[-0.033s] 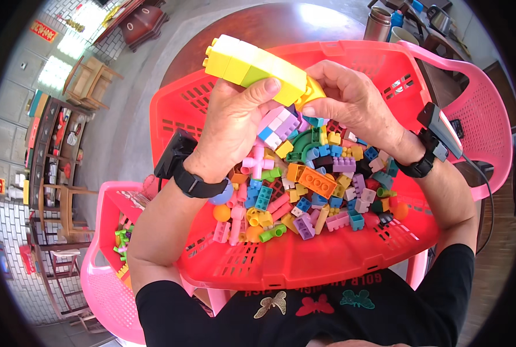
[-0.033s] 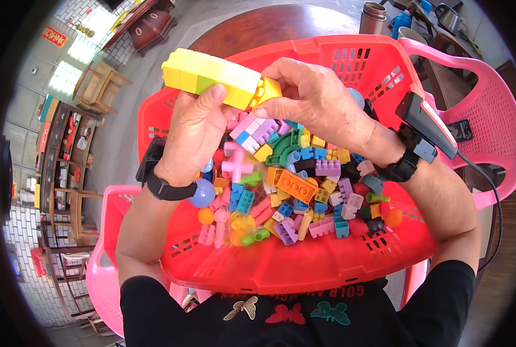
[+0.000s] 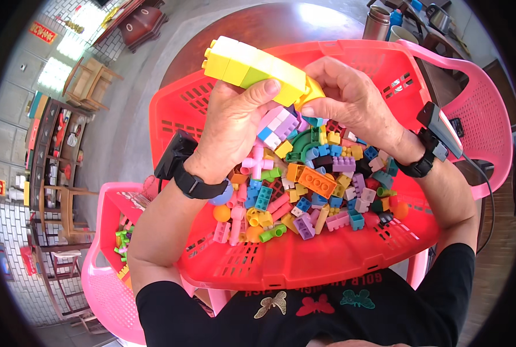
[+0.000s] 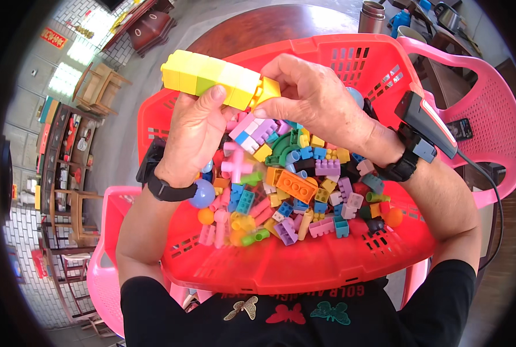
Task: Assembling colorful plastic building blocks taken from a red storage basket.
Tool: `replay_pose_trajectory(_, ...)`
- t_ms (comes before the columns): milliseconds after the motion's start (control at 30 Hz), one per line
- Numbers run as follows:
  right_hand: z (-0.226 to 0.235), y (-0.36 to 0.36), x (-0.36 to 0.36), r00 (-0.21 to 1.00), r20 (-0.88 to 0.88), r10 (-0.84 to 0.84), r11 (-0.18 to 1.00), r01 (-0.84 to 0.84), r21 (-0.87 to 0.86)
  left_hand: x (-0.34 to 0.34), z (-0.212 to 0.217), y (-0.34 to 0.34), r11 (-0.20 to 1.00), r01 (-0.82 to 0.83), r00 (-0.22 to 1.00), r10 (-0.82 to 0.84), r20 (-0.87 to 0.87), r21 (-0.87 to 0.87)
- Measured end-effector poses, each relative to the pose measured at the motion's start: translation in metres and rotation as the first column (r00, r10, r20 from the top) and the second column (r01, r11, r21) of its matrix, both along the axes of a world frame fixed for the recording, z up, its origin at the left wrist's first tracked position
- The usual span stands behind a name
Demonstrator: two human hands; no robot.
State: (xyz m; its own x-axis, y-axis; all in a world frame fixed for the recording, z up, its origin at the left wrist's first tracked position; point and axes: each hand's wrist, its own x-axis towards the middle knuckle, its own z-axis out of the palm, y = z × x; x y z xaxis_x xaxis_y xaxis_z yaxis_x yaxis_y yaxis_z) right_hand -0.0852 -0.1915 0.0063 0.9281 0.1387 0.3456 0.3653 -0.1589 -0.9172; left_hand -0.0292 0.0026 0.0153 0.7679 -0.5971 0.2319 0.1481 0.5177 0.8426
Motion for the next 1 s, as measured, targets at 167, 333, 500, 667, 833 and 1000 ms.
replay_pose_trajectory(167, 0.011, -0.001, -0.007, 0.998, 0.012, -0.065, 0.996, 0.066, -0.06, -0.003, -0.002, -0.001, 0.997, -0.023, 0.999, 0.021, 0.034, 0.068)
replay_pose_trajectory(333, 0.016, -0.003, -0.015, 0.985, 0.14, -0.098, 0.94, 0.138, -0.311, -0.008, -0.001, -0.003, 0.995, -0.023, 0.997, 0.016, 0.071, 0.097)
replay_pose_trajectory(500, 0.024, -0.005, -0.016, 0.985, 0.149, -0.092, 0.944, 0.134, -0.301, -0.01, 0.002, -0.003, 0.985, -0.05, 0.989, 0.025, 0.146, 0.167)
replay_pose_trajectory(667, 0.029, -0.003, -0.02, 0.997, 0.06, -0.054, 0.95, 0.07, -0.303, -0.012, 0.0, -0.002, 0.984, -0.026, 0.988, -0.002, 0.155, 0.174)
replay_pose_trajectory(833, 0.032, -0.005, -0.02, 0.995, 0.09, -0.039, 0.906, 0.073, -0.417, -0.007, -0.003, -0.003, 0.989, 0.067, 0.997, -0.07, 0.015, 0.128)
replay_pose_trajectory(1000, 0.022, -0.001, -0.017, 0.999, 0.0, 0.042, 0.925, -0.039, -0.379, -0.007, 0.008, 0.004, 0.924, 0.006, 0.979, -0.085, 0.188, 0.383)
